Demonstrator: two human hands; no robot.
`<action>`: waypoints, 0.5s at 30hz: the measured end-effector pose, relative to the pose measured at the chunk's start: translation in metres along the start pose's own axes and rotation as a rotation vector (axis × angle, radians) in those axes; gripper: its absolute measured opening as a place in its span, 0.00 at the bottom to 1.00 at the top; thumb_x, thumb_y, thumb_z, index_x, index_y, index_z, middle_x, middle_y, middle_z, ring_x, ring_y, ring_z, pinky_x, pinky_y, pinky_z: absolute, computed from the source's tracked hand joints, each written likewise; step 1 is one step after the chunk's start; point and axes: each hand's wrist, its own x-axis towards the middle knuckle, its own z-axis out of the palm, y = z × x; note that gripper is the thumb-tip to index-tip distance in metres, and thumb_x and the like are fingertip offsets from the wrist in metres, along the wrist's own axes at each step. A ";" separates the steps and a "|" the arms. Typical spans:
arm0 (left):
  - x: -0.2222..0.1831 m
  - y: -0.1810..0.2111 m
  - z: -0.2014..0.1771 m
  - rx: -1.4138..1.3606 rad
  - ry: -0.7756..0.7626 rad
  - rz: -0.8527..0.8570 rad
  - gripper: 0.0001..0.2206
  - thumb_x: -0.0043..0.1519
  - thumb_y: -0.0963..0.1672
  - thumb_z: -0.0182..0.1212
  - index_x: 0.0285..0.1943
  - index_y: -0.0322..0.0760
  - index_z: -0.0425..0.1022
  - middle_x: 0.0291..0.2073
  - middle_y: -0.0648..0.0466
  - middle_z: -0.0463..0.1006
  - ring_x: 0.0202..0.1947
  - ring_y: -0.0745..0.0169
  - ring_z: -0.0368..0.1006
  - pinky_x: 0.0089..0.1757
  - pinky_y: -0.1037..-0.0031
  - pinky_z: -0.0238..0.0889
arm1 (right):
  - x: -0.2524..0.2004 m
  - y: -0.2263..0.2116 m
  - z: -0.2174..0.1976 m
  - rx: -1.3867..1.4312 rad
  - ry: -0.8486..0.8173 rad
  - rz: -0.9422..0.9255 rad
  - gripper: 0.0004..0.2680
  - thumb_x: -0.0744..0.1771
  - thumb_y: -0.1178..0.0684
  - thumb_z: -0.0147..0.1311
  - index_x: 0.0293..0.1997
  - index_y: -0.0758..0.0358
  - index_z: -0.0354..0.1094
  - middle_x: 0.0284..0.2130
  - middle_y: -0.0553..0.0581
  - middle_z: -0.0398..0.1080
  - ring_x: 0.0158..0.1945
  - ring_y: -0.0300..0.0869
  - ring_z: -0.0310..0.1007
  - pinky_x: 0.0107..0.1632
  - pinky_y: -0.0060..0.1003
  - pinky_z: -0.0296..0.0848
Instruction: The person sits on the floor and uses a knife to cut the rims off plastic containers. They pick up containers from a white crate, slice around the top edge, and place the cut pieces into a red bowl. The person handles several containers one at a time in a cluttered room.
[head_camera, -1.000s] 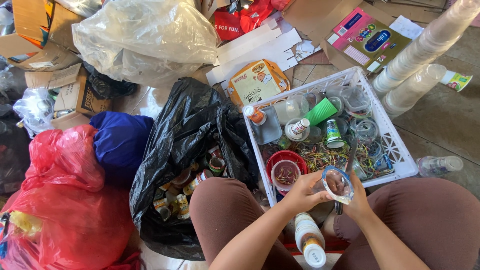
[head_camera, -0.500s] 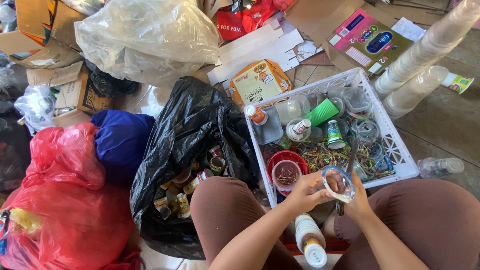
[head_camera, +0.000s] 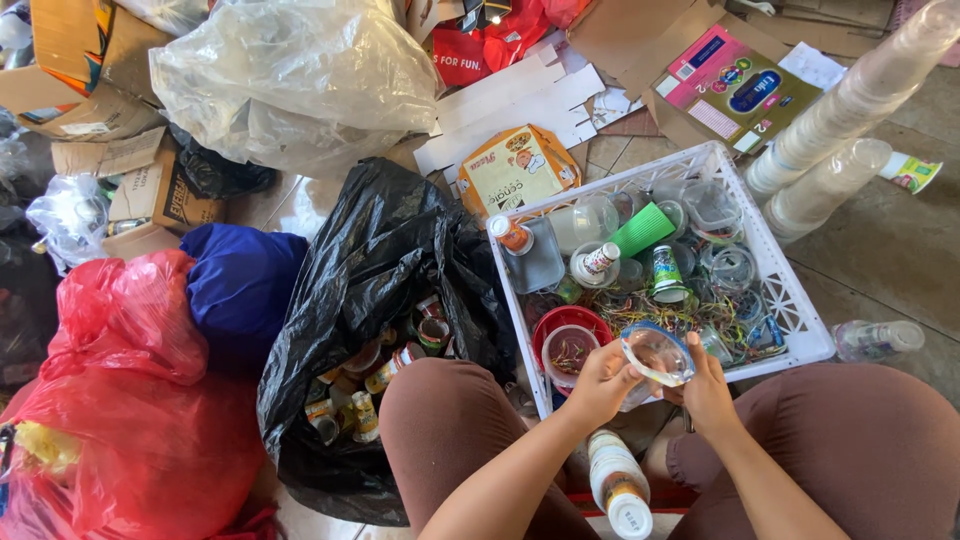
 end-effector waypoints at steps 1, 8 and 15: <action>-0.001 0.001 0.000 -0.002 0.004 -0.010 0.18 0.68 0.53 0.58 0.48 0.33 0.79 0.39 0.52 0.81 0.43 0.68 0.74 0.54 0.67 0.67 | -0.005 -0.010 0.012 -0.023 -0.031 0.003 0.28 0.74 0.38 0.47 0.12 0.65 0.59 0.06 0.57 0.50 0.06 0.38 0.43 0.09 0.31 0.47; -0.014 -0.045 -0.014 -0.313 -0.036 -0.199 0.21 0.67 0.43 0.63 0.67 0.28 0.68 0.50 0.48 0.76 0.43 0.63 0.74 0.44 0.75 0.74 | 0.026 0.056 -0.060 -0.293 0.258 0.153 0.24 0.71 0.34 0.45 0.54 0.75 0.64 0.44 0.62 0.64 0.44 0.46 0.68 0.41 0.43 0.72; -0.002 -0.007 -0.005 -0.143 -0.157 -0.318 0.17 0.65 0.45 0.65 0.58 0.30 0.74 0.44 0.54 0.77 0.37 0.70 0.70 0.42 0.79 0.67 | 0.054 0.093 -0.134 -1.330 -0.080 -0.601 0.43 0.61 0.55 0.61 0.82 0.45 0.28 0.54 0.66 0.67 0.52 0.55 0.69 0.54 0.48 0.68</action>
